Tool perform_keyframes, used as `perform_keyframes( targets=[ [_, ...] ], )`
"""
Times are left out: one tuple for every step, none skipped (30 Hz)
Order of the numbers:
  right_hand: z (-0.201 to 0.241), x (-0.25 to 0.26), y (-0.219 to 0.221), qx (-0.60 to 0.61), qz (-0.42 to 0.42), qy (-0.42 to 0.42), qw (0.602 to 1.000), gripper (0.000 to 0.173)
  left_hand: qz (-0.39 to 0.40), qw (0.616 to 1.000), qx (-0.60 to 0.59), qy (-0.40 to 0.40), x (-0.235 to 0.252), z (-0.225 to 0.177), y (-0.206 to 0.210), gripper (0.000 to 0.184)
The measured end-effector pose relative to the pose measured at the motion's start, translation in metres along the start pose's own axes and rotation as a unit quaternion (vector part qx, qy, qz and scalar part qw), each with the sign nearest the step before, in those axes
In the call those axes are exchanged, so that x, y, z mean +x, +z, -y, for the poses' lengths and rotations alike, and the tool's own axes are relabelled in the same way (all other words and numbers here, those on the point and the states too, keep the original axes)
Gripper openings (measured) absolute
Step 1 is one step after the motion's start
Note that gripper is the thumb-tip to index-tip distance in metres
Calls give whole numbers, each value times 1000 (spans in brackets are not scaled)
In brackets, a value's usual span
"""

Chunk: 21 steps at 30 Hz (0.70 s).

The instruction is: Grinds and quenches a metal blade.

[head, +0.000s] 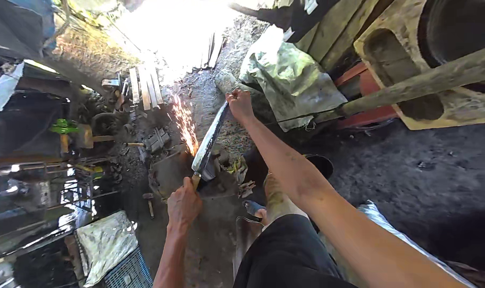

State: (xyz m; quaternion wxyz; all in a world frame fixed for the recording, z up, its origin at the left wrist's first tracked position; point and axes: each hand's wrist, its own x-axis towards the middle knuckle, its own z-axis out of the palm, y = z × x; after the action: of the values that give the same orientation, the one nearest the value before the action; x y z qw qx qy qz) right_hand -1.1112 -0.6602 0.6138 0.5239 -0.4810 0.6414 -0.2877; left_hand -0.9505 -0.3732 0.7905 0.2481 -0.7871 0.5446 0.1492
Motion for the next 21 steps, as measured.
perform_keyframes(
  targets=[
    [-1,-3,1,6,0,3,1000,45,2,1000,-3,-5,-4,1,1,40],
    [0,-10,3,11,2,3,1000,46,1,1000,-4,-10,-11,5,4,41],
    [2,-21,6,14,2,-3,1000,46,-1,1000,-7,-15,-20,11,9,40],
    [4,-33,11,18,-2,-15,1000,45,-2,1000,-9,-22,-32,18,14,39],
    [5,-47,17,19,-7,-28,999,44,1,999,-10,-32,-45,25,19,38],
    [6,-61,23,22,-8,-40,999,44,6,999,-13,-41,-59,31,24,38],
    [8,-76,27,26,-1,-43,999,47,8,999,-18,-48,-73,37,29,38],
    [11,-91,31,25,7,-41,999,49,10,998,-23,-55,-87,42,34,38],
    [14,-106,35,24,13,-39,999,51,14,997,-30,-64,-100,46,39,39],
    [17,-120,39,20,20,-39,999,52,24,996,-35,-75,-114,50,43,39],
    [18,-133,43,13,21,-43,999,52,33,995,-38,-84,-126,53,47,39],
    [18,-144,46,2,18,-50,999,54,44,994,-41,-92,-138,56,50,40],
    [17,-154,50,-7,19,-58,998,56,52,993,-42,-99,-150,59,53,40],
    [15,-163,52,-14,19,-67,997,58,59,992,-42,-106,-160,62,54,40],
    [14,-171,54,-18,19,-74,997,61,65,991,-42,-111,-170,65,55,39],
    [13,-179,55,-20,21,-77,997,64,70,990,-40,-115,-180,67,56,38],
    [12,-185,56,-22,16,-82,996,65,77,989,-40,-118,-187,68,56,38],
    [12,-190,57,-24,11,-88,996,65,85,988,-40,-122,-192,68,54,38],
    [12,-192,57,-27,10,-89,996,64,89,988,-39,-123,-194,67,52,37],
    [12,-191,57,-25,14,-85,996,63,88,988,-37,-122,-192,66,50,37],
    [13,-187,57,-21,18,-80,996,61,85,989,-35,-120,-186,64,48,36]
  ],
)
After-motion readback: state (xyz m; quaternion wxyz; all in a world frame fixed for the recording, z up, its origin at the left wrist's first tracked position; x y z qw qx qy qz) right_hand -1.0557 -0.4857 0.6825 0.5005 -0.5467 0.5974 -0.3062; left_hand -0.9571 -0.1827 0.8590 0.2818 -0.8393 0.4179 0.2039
